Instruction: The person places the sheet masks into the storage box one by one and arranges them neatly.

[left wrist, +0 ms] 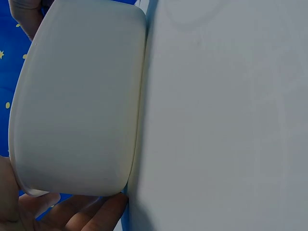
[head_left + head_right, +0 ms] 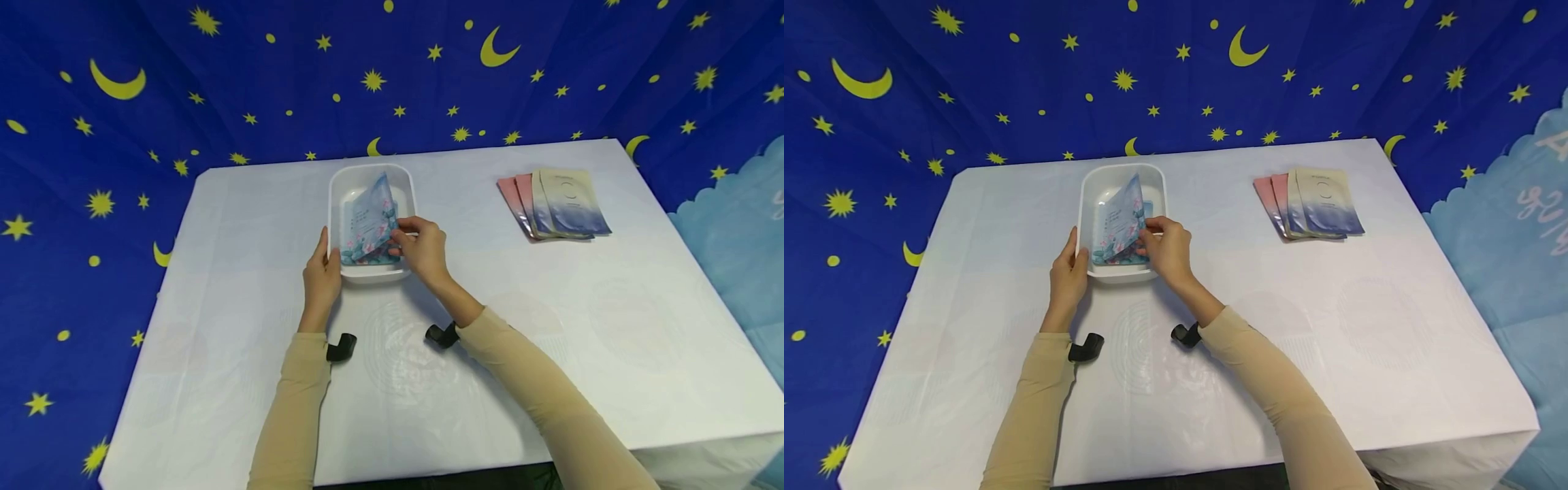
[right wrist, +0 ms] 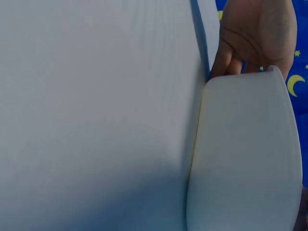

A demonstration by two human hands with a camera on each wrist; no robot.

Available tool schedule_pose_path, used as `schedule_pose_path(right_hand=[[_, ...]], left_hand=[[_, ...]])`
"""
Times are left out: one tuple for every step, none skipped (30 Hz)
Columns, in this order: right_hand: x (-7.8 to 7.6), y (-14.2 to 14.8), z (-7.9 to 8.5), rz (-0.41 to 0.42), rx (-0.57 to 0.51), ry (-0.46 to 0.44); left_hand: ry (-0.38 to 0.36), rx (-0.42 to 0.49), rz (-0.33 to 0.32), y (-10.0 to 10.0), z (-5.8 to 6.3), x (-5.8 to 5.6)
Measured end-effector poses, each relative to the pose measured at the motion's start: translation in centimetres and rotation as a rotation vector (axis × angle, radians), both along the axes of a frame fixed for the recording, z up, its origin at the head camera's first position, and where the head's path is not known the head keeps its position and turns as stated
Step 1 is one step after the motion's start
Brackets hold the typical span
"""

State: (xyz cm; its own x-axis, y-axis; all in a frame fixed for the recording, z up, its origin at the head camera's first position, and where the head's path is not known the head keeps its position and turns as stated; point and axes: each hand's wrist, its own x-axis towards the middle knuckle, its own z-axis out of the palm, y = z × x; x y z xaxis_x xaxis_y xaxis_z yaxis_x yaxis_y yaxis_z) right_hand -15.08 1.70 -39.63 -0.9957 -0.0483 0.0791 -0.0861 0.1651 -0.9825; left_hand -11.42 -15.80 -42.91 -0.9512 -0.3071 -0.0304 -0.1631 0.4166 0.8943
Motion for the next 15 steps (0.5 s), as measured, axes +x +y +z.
schedule_pose_path(right_hand=[[0.0, 0.0, 0.0, 0.009, 0.016, 0.004], [0.0, 0.1, -0.1, 0.02, 0.031, 0.011], [-0.1, 0.2, -0.1, 0.027, 0.058, 0.021], [-0.1, 0.3, -0.1, 0.03, 0.081, 0.031], [-0.1, 0.4, -0.1, 0.032, 0.105, 0.046], [-0.1, 0.5, -0.1, 0.03, 0.13, 0.062], [0.0, 0.7, -0.1, 0.028, 0.146, 0.078], [0.0, 0.8, 0.0, 0.024, 0.154, 0.092], [0.0, 1.0, 0.0, 0.017, 0.16, 0.102], [0.0, 1.2, 0.0, 0.012, 0.155, 0.106], [0.0, 1.4, 0.1, 0.009, 0.148, 0.108], [0.1, 1.6, 0.1, 0.008, 0.139, 0.105], [0.1, 1.9, 0.1, 0.009, 0.125, 0.099], [0.2, 2.1, 0.1, 0.01, 0.111, 0.088], [0.2, 2.3, 0.1, 0.01, 0.1, 0.077]], left_hand=[[0.004, -0.003, -0.002, 0.0, 0.0, 0.0], [0.008, -0.008, -0.005, 0.0, 0.0, 0.0], [0.012, -0.012, -0.005, 0.0, 0.0, 0.1], [0.014, -0.014, -0.005, 0.1, 0.1, 0.1], [0.014, -0.016, -0.006, 0.1, 0.1, 0.1], [0.014, -0.016, -0.01, 0.1, 0.1, 0.1], [0.011, -0.016, -0.014, 0.2, 0.2, 0.2], [0.009, -0.014, -0.016, 0.2, 0.2, 0.2], [0.006, -0.01, -0.016, 0.2, 0.2, 0.2], [0.003, -0.007, -0.02, 0.2, 0.2, 0.2], [0.0, -0.006, -0.023, 0.2, 0.2, 0.2], [-0.003, -0.005, -0.024, 0.2, 0.2, 0.2], [-0.006, -0.004, -0.022, 0.2, 0.2, 0.2], [-0.009, -0.007, -0.021, 0.1, 0.1, 0.2], [-0.009, -0.009, -0.022, 0.0, 0.1, 0.2]])
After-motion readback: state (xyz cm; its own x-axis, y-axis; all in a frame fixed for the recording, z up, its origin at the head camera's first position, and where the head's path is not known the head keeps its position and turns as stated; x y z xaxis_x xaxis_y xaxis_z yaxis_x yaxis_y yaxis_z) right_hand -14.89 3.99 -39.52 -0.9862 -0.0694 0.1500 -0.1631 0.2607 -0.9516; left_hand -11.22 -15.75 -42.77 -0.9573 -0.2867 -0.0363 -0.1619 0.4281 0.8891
